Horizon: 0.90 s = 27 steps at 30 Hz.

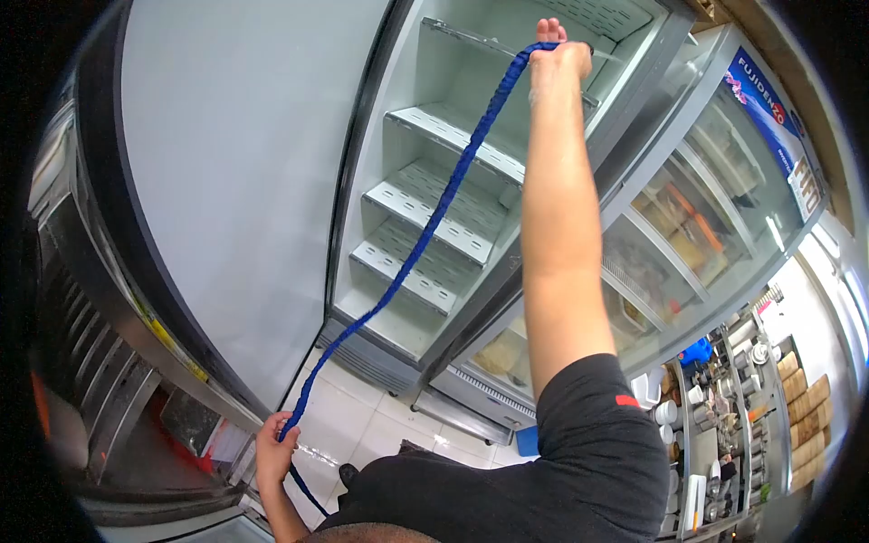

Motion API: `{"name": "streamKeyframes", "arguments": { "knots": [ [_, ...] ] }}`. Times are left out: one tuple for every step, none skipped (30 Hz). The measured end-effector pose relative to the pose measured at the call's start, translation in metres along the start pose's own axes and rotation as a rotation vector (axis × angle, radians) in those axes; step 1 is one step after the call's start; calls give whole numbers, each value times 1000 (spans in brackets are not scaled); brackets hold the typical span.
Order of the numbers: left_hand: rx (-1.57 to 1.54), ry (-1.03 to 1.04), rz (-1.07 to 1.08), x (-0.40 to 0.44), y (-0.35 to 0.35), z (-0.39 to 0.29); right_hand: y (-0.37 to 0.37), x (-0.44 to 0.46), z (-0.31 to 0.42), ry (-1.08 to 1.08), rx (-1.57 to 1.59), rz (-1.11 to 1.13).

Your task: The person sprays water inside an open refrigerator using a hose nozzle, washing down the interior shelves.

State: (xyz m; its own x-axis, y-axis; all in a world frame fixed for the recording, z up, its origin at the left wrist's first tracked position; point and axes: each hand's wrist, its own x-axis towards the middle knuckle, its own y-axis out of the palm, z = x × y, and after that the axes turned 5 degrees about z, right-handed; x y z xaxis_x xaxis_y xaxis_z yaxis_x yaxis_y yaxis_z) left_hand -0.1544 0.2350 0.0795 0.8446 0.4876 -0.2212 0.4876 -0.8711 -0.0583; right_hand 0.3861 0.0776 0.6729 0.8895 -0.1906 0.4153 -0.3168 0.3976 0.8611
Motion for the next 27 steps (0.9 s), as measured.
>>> {"name": "streamKeyframes", "arguments": {
  "knots": [
    [9, 4, 11, 1, 1, 0, -7, -13, -2, 1, 24, -10],
    [-8, 11, 12, 2, 3, -1, -13, -27, -5, -17, -4, -23],
    [-24, 16, 12, 1, 5, -4, -19, -42, -8, -34, -32, -38],
    [-41, 21, 10, 1, 6, -5, -23, -49, -11, -49, -59, -51],
    [-39, 22, 15, 2, 7, -5, -27, -48, -13, -46, -58, -50],
    [-39, 23, 21, 3, 7, -5, -31, -49, -12, -44, -58, -48],
    [-39, 24, 27, 4, 9, -4, -33, -48, -12, -42, -58, -46],
    [-45, 20, 25, 4, 10, -3, -36, -47, -10, -36, -72, -5],
    [-47, 15, 25, 5, 11, -2, -36, -43, -11, -32, -68, -6],
    [-46, 9, 27, 5, 11, -2, -35, -37, -12, -30, -62, -11],
    [-57, -2, 36, 5, 12, -2, -35, -32, -12, -28, -55, -18],
    [-68, -11, 43, 7, 13, 0, -28, -29, -12, -39, -50, -66],
    [-79, -18, 49, 9, 15, 0, -28, -15, -12, -34, -71, -31],
    [-76, -14, 58, 10, 16, -1, -25, -2, -10, -28, -90, 4],
    [-73, -9, 64, 12, 17, -1, -23, 10, -10, -21, -107, 41],
    [-67, -4, 70, 13, 18, -2, -18, 18, -7, -31, -83, 12],
    [-65, -6, 75, 15, 19, -3, -19, 40, -12, 3, -87, 44],
    [-61, -8, 82, 17, 20, -6, -24, 79, -19, 35, -89, 75],
    [-58, -8, 86, 18, 21, -9, -27, 100, -21, 68, -91, 108],
    [-82, -9, 81, 18, 21, -12, -26, 93, -24, 52, -73, 82],
    [-65, -3, 78, 20, 21, -14, -24, 80, -23, 72, -61, 65],
    [-47, 2, 78, 21, 22, -15, -24, 68, -19, 90, -52, 46],
    [-27, 7, 78, 21, 21, -15, -22, 56, -16, 106, -42, 25],
    [-25, 7, 79, 21, 20, -16, -26, 61, -17, 176, -38, 44],
    [-23, 9, 79, 21, 21, -16, -25, 51, -16, 213, 5, 34],
    [-21, 13, 79, 21, 21, -17, -24, 41, -17, 143, -63, 49],
    [-20, 19, 79, 21, 21, -16, -18, 22, -13, 71, -129, 64]
  ]
}}
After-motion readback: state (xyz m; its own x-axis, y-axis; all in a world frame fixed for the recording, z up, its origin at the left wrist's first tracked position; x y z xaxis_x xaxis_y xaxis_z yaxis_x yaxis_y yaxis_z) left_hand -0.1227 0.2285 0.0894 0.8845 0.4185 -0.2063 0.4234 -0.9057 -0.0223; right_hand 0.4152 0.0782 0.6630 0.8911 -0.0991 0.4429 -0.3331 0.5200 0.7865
